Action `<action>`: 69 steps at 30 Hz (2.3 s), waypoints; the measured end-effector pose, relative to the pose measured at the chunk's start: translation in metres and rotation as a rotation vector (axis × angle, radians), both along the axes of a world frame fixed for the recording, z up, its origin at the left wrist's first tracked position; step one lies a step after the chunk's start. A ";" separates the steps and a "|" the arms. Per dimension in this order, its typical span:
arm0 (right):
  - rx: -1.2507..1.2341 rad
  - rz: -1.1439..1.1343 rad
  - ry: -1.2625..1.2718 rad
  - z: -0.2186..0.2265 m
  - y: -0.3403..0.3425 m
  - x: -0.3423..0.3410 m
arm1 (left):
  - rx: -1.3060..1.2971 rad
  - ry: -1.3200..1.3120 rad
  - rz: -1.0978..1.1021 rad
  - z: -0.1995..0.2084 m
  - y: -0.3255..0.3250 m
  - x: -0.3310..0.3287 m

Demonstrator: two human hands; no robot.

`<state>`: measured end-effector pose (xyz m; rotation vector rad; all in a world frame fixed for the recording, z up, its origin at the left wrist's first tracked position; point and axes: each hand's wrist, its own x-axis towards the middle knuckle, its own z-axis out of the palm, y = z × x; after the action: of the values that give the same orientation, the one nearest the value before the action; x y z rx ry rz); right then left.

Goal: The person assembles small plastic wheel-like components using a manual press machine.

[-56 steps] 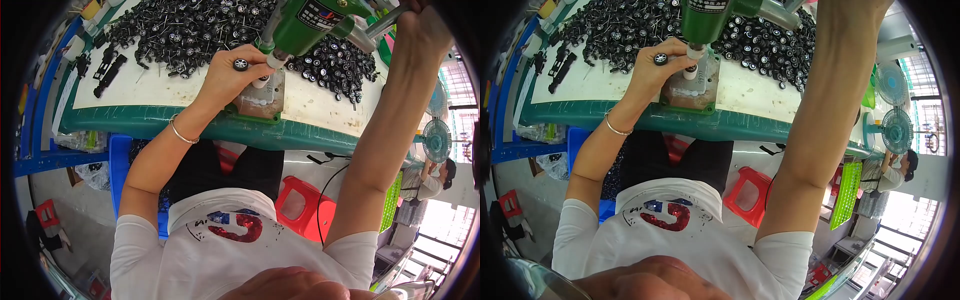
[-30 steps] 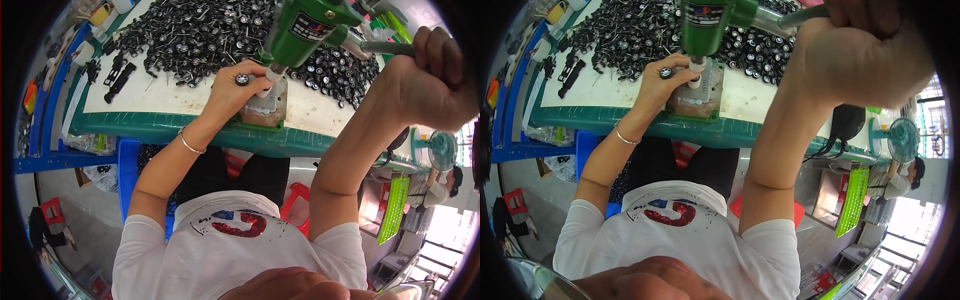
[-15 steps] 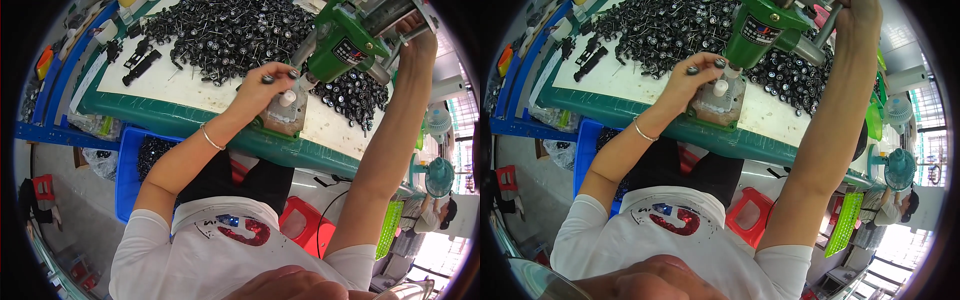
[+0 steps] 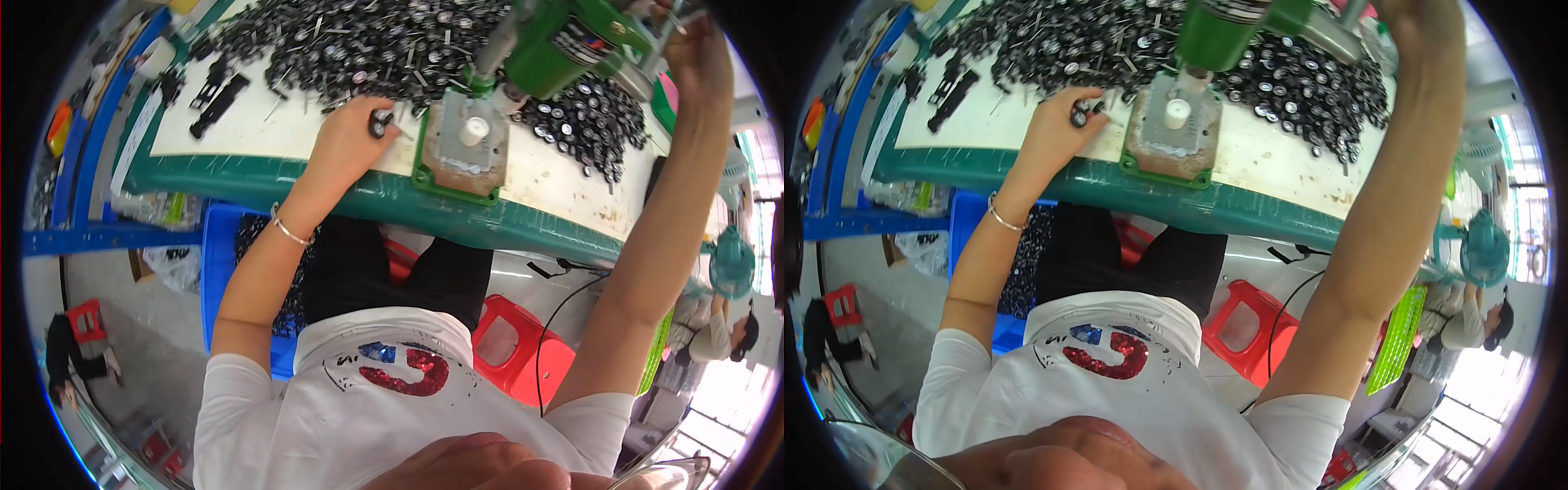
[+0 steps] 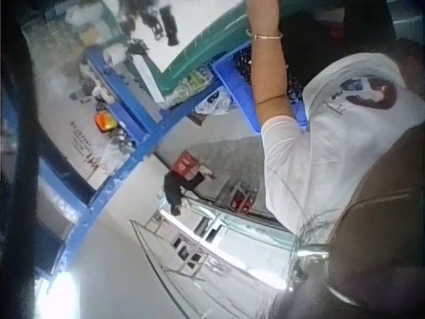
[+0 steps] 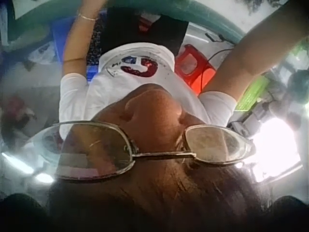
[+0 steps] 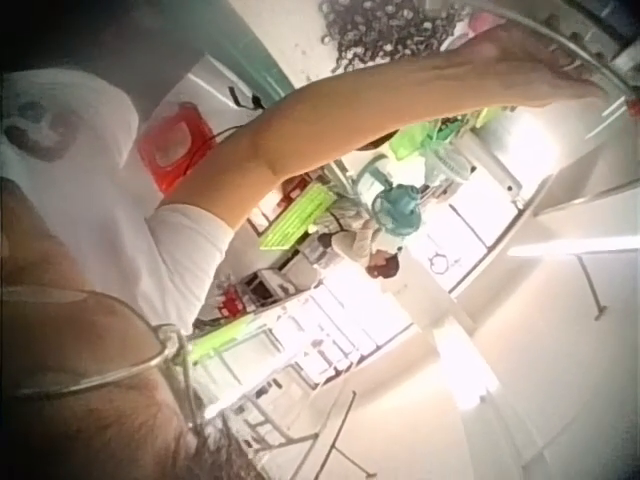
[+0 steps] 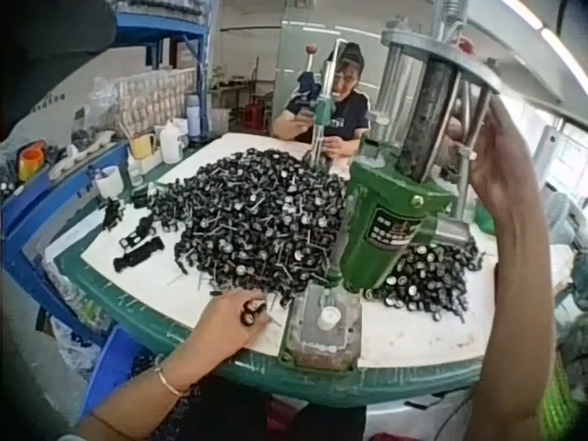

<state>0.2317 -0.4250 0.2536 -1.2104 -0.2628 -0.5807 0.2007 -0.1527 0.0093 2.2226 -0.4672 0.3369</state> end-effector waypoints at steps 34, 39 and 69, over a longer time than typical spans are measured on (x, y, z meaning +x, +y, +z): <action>-0.831 -0.033 0.055 -0.203 0.035 -0.068 | -0.732 0.432 -0.195 -0.001 -0.019 -0.005; -0.678 0.008 0.250 -0.212 0.045 -0.075 | -0.835 0.593 -0.139 0.011 -0.014 -0.013; 0.047 -0.129 0.082 -0.014 0.016 -0.009 | -0.766 0.294 -0.411 0.035 -0.066 0.007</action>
<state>0.2223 -0.4094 0.2399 -1.2082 -0.1017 -0.6444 0.2082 -0.2187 0.0444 1.3606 -0.5109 -0.0396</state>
